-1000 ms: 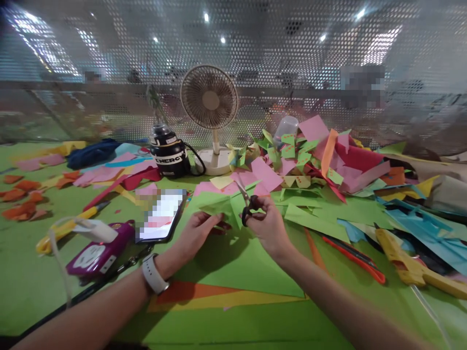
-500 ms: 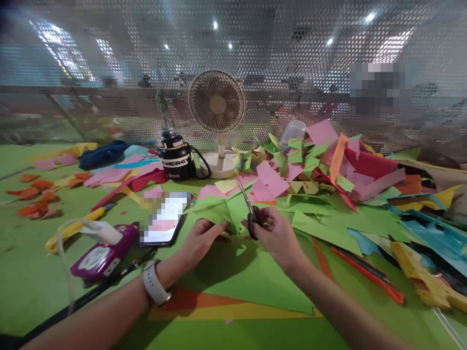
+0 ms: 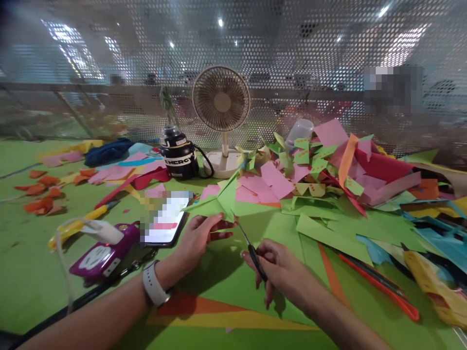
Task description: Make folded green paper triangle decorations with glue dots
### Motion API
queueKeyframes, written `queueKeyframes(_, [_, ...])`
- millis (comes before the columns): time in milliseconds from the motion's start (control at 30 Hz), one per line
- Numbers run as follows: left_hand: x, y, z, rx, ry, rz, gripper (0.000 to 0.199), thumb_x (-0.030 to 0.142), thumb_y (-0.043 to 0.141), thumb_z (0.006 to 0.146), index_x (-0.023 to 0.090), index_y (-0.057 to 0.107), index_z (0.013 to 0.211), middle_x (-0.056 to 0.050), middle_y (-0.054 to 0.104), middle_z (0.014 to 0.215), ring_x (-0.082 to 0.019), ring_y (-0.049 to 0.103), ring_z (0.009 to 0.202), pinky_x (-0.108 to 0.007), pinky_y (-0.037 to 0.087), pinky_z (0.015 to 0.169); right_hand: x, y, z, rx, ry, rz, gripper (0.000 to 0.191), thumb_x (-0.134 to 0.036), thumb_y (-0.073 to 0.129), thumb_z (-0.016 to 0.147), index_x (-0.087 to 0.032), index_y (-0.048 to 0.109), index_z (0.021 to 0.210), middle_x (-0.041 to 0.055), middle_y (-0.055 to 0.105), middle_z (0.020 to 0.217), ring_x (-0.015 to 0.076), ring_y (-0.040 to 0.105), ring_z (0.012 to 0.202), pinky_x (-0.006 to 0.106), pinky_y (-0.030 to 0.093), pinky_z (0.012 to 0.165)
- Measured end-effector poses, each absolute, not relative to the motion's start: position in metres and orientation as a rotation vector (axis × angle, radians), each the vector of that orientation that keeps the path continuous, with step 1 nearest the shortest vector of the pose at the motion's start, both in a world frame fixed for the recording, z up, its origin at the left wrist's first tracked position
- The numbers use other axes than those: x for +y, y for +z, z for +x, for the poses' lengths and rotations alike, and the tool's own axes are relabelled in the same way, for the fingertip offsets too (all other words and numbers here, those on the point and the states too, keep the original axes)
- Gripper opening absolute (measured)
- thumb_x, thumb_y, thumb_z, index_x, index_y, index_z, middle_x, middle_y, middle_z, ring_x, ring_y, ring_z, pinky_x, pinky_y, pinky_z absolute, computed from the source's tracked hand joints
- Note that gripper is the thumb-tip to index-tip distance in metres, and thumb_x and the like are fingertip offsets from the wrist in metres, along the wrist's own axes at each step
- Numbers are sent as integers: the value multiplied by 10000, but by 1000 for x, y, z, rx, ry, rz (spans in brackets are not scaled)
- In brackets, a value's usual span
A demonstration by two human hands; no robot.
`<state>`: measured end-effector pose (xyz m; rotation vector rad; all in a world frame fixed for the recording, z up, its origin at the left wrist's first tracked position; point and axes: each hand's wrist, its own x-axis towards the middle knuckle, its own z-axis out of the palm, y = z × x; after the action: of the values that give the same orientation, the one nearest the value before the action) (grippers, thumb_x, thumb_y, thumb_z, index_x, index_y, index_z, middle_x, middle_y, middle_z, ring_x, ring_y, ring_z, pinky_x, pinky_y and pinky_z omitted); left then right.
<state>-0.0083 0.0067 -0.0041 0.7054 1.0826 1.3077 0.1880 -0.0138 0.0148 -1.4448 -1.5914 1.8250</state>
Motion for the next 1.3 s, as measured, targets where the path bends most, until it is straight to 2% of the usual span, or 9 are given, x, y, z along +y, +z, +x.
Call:
queueKeyframes(167, [6,-8,-8,974,1276,719,250,375,743,690,150,635,699,-95,753,783,-236,726,738,-357,584,705,-15,19,188,-1613,1846,-1414,508,-666,614,760,-172,509,814,-28,618,635,54,517,378,177,415,381])
queueKeyframes(433, [4,-4,-6,984,1238,726,276,389,774,656,139,662,682,-91,748,753,-221,720,737,-305,565,683,-19,24,186,-1629,1792,-1426,576,-734,591,722,-170,510,800,-39,596,625,25,444,361,169,378,373])
queueKeyframes(867, [2,-4,-5,942,1257,685,300,381,788,655,122,657,730,-94,748,742,-216,717,705,-334,567,715,-18,21,188,-1665,1822,-1370,504,-662,611,770,-174,495,827,-21,621,663,33,457,377,178,394,381])
queueKeyframes(1300, [2,-4,-5,930,1259,669,300,366,805,637,122,660,732,-91,750,735,-205,714,678,-317,571,687,-18,24,187,-1675,1800,-1407,556,-718,601,731,-178,495,815,-30,609,641,21,390,353,188,350,364])
